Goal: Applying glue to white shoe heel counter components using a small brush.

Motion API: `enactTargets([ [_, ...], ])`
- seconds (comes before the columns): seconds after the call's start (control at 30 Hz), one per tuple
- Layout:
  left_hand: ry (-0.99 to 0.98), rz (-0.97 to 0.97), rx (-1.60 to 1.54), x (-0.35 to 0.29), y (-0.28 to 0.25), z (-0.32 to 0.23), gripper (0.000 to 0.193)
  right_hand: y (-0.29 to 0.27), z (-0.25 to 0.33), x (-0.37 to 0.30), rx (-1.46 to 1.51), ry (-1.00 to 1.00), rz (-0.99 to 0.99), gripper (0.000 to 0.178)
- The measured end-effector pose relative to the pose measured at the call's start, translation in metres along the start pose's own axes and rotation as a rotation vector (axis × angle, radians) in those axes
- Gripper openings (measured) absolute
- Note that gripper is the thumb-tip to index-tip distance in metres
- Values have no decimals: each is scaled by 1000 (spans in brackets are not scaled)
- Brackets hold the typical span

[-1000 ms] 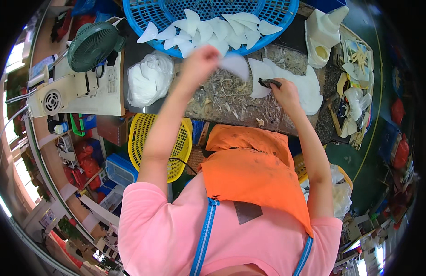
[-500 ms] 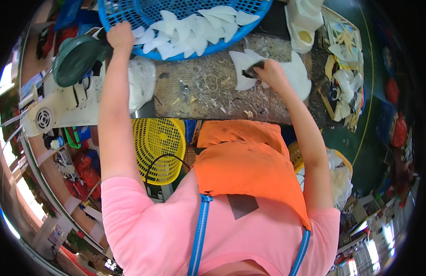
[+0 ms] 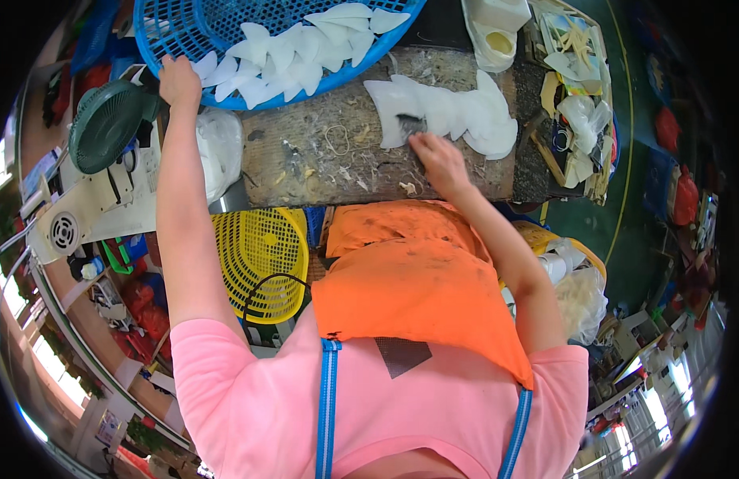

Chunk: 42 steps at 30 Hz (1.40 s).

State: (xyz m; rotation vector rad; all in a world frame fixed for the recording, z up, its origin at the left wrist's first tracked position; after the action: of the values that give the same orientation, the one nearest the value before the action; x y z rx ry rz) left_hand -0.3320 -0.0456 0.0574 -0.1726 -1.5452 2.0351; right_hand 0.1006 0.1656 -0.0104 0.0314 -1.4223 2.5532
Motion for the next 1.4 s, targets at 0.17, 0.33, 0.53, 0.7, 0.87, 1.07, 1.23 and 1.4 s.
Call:
enactTargets([
  [0.17,-74,-89,7,9,-18,-7,20,-10,0,-9,348,186,105,23],
  [0.33,832,-293,-793,-93,-103,-198,12,-107,-112,60,63,395,-607,17],
  [0.53,1002,236,-658,-160,-67,-295,29,-129,-166,120,-286,477,-261,26],
  [0.7,1029,203,-619,-166,-64,-304,27,-133,-171,111,-235,467,-230,26],
  [0.87,689,143,-977,-164,-113,-248,17,-125,-180,80,-136,443,-326,23],
  [1.07,667,-135,-926,-231,-76,-230,20,-66,-111,51,939,684,-254,26],
  [1.23,807,-75,-889,-242,-54,-238,16,-6,-37,73,382,309,181,21],
  [1.4,550,0,-939,-241,-38,-231,18,-10,-9,54,420,273,107,19],
])
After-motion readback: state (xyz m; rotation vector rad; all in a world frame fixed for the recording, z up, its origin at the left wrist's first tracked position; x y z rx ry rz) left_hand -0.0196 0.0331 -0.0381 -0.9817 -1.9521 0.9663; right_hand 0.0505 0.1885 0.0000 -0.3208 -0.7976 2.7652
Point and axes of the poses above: each hand's wrist, its own x-axis towards the middle knuckle, its own y-axis out of the palm, z = x × y, the point moved 4 cm from there along x, towards the middle knuckle, and after that the axes turned 3 degrees about x, right-handed, at the moved point
